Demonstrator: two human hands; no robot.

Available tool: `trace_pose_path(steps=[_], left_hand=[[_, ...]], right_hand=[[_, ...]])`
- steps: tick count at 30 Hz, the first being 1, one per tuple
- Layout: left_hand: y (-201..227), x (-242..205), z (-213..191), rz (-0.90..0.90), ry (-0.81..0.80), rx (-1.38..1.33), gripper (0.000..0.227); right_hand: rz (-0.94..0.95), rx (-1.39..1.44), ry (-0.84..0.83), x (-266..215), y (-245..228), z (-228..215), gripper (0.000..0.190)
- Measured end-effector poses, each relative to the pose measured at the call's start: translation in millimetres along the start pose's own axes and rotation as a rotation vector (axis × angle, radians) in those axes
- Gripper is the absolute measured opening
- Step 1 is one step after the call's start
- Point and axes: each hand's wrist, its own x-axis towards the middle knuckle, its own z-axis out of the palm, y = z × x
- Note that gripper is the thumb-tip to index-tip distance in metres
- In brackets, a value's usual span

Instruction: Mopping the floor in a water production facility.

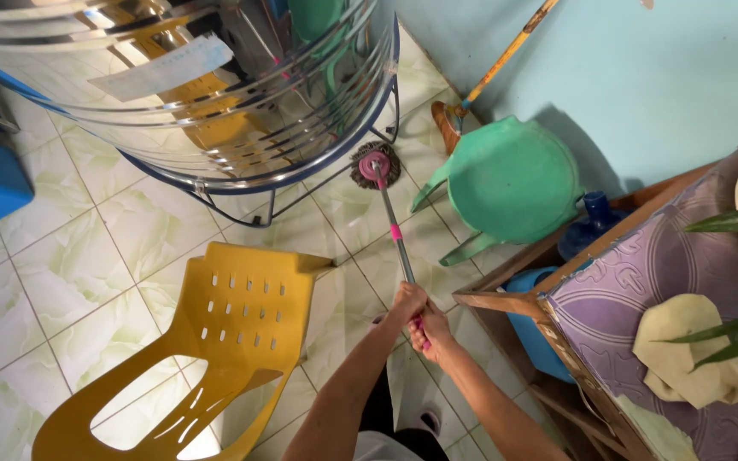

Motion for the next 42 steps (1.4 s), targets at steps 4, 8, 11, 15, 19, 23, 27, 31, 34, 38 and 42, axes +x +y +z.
trace_pose_path(steps=[4,8,11,15,19,23,27,31,34,38,42], left_hand=[[-4.6,-28.5,3.6,0.037,-0.010,-0.035,0.053],[-68.2,-53.3,55.4,0.086,0.099,-0.113,0.049],[-65.2,-165.5,45.5,-0.095,-0.039,-0.263,0.048],[-148.2,-190.9,109.6,-0.034,0.102,-0.313,0.049],[-147.1,-196.1,97.1,-0.125,0.073,-0.360,0.047],[-115.3,-157.1,55.7,-0.082,0.055,-0.332,0.048],[-103.9,-66.2,25.8,-0.037,0.070,-0.399,0.044],[-80.3,-29.2,-10.8,-0.054,0.027,-0.452,0.043],[-85.3,-33.2,1.9,-0.093,0.010,-0.420,0.041],[-138.2,-35.5,83.6,0.283,-0.093,0.175,0.022],[-173.5,-135.2,146.0,0.669,-0.033,0.600,0.016]], right_hand=[[-0.019,-0.058,0.033,-23.4,0.3,-3.8,0.027],[-0.061,-0.146,-0.032,-59.9,40.8,-38.3,0.036],[0.058,-0.237,0.009,-107.9,72.9,-69.8,0.038],[0.053,-0.346,0.003,-167.6,97.8,-82.4,0.041],[0.126,-0.419,0.043,-154.5,107.8,-83.9,0.041],[0.074,-0.366,0.010,-89.7,99.9,-77.2,0.037],[0.086,-0.374,-0.076,-43.8,58.4,-29.1,0.038],[0.081,-0.359,-0.068,-23.2,33.2,5.0,0.035],[0.079,-0.321,-0.067,-21.0,38.3,-6.3,0.032],[0.053,-0.247,-0.073,-56.3,64.1,-59.6,0.035],[0.067,-0.179,-0.022,-126.9,110.9,-126.4,0.038]])
